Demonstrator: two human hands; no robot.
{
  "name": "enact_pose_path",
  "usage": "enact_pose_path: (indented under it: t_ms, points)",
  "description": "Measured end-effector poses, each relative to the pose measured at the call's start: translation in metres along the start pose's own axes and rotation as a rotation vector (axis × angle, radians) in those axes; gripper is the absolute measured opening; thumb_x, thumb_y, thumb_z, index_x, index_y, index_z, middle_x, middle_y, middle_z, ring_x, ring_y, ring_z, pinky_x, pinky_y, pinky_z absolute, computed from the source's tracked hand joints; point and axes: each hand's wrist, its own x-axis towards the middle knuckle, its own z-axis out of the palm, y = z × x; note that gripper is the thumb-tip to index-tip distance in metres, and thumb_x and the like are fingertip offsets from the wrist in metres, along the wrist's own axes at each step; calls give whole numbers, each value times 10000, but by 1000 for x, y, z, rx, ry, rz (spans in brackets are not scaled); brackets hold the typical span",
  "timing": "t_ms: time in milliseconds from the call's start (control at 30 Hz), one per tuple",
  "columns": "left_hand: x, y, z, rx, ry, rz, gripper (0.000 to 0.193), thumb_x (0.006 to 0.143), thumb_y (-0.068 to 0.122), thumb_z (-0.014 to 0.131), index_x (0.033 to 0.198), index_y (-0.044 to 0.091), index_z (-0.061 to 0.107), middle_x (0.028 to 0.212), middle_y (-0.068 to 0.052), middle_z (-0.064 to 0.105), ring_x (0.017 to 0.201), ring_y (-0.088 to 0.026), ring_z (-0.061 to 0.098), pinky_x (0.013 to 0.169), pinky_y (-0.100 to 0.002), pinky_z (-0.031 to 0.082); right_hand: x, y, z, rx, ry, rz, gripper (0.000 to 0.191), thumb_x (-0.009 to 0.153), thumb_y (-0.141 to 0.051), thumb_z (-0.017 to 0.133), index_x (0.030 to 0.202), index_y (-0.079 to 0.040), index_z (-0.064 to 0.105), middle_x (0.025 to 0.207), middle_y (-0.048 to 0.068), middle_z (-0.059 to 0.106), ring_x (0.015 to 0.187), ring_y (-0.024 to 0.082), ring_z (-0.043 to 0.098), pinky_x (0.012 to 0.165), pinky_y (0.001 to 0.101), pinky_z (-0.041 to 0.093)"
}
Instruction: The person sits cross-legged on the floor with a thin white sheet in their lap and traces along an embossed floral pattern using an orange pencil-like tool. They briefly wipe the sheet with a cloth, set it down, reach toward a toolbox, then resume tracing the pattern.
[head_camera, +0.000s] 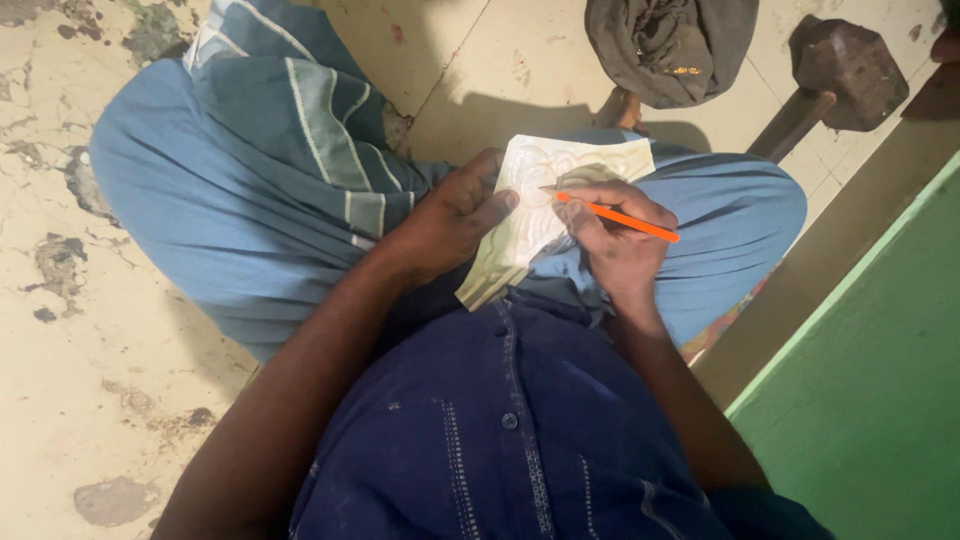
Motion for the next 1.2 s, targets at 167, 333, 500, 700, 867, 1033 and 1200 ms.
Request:
enact_pose_path:
  t_ms: [167,333,500,700,867,1033,1200]
  points:
    - [-1,1,-1,92,24,-60,385,1070,50,501,1449,-13,466,1356,-125,638,1226,-157,580,1077,-326,467,1,-1,1,91,-11,-44,114,937,11,722,1047,28,743,1039,103,752,902,123,696,824,253,564]
    - [-1,2,-1,112,25,-35,377,1065,50,505,1436,-2,464,1337,-111,643,1205,-141,586,1050,-313,472,1,-1,3,24,27,1,100,930,-6,718,1020,27,747,983,91,754,842,114,690,770,247,560]
    - [0,1,0,86,27,-64,357,1068,69,503,1418,5,469,1282,-104,662,1154,-133,608,1000,-308,497,1,2,1,46,26,-18,94,929,2,712,1015,28,738,952,75,745,816,107,664,753,242,540]
    - [-3,1,-2,135,34,-82,342,1079,66,517,1414,2,492,1262,-115,664,1139,-143,590,1002,-326,492,1,4,0,68,12,-15,105,913,23,712,1015,44,721,957,82,733,827,103,650,768,242,538]
    - [0,0,0,54,9,-5,376,1075,36,501,1445,-9,458,1364,-108,624,1252,-145,564,1097,-320,449,1,1,1,42,13,2,109,953,-10,719,1045,47,734,989,95,755,842,109,681,780,243,558]
    - [0,-1,0,29,5,-19,391,1072,38,494,1457,-10,449,1369,-113,632,1249,-147,575,1091,-318,460,1,-1,1,37,19,17,111,943,-9,714,1038,42,744,982,98,756,841,114,691,777,245,562]
    - [-1,0,-1,57,11,-32,392,1072,40,496,1456,-13,440,1370,-118,631,1254,-146,578,1090,-313,454,0,2,1,39,46,-4,105,921,6,712,1019,37,730,963,94,748,825,108,672,767,242,552]
